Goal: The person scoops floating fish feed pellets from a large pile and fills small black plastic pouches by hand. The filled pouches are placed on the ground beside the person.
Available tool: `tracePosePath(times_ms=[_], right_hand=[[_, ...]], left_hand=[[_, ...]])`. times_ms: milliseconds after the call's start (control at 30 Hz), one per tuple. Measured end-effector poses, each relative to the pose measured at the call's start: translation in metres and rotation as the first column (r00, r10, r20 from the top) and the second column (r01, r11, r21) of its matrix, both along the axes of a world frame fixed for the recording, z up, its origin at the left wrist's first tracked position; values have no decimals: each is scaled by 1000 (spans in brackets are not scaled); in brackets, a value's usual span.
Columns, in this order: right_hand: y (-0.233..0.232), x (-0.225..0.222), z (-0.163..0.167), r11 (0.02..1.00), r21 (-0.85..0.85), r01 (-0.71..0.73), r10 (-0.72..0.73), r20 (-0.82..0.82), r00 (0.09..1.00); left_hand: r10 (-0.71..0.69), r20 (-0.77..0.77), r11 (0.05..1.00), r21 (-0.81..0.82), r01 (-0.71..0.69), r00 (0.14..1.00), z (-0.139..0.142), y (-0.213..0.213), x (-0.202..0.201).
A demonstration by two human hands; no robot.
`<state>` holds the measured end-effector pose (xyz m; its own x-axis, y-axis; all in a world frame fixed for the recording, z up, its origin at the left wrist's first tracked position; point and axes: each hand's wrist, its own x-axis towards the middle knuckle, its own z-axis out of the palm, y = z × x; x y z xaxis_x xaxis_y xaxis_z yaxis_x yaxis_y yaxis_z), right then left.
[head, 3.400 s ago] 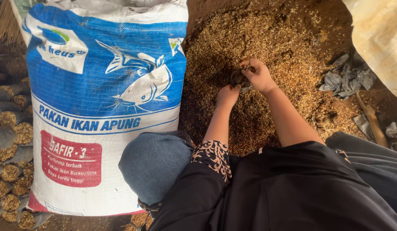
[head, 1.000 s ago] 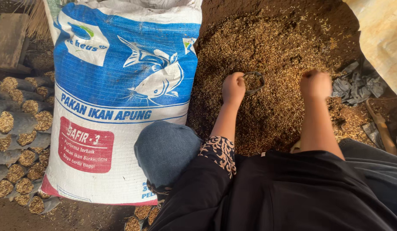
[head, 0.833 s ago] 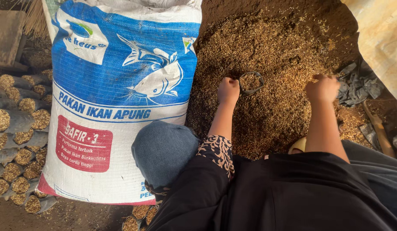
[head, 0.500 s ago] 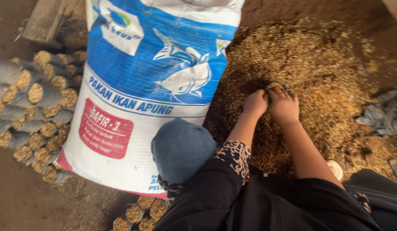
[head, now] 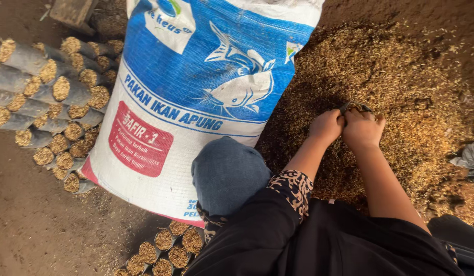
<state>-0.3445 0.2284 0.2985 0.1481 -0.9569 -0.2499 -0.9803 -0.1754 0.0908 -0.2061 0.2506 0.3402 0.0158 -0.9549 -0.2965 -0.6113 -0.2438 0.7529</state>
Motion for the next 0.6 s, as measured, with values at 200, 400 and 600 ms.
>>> tracePosePath(times_ms=[200, 400, 600], right_hand=[[-2, -32, 0, 884, -379, 275, -113, 397, 911], [-5, -51, 0, 870, 128, 475, -453, 586, 672], [8, -45, 9, 919, 95, 383, -378, 487, 788]], left_hand=[[-17, -42, 950, 312, 29, 999, 3, 6, -11], [38, 65, 996, 83, -43, 997, 6, 4, -30], [132, -73, 983, 140, -121, 989, 20, 5, -18]])
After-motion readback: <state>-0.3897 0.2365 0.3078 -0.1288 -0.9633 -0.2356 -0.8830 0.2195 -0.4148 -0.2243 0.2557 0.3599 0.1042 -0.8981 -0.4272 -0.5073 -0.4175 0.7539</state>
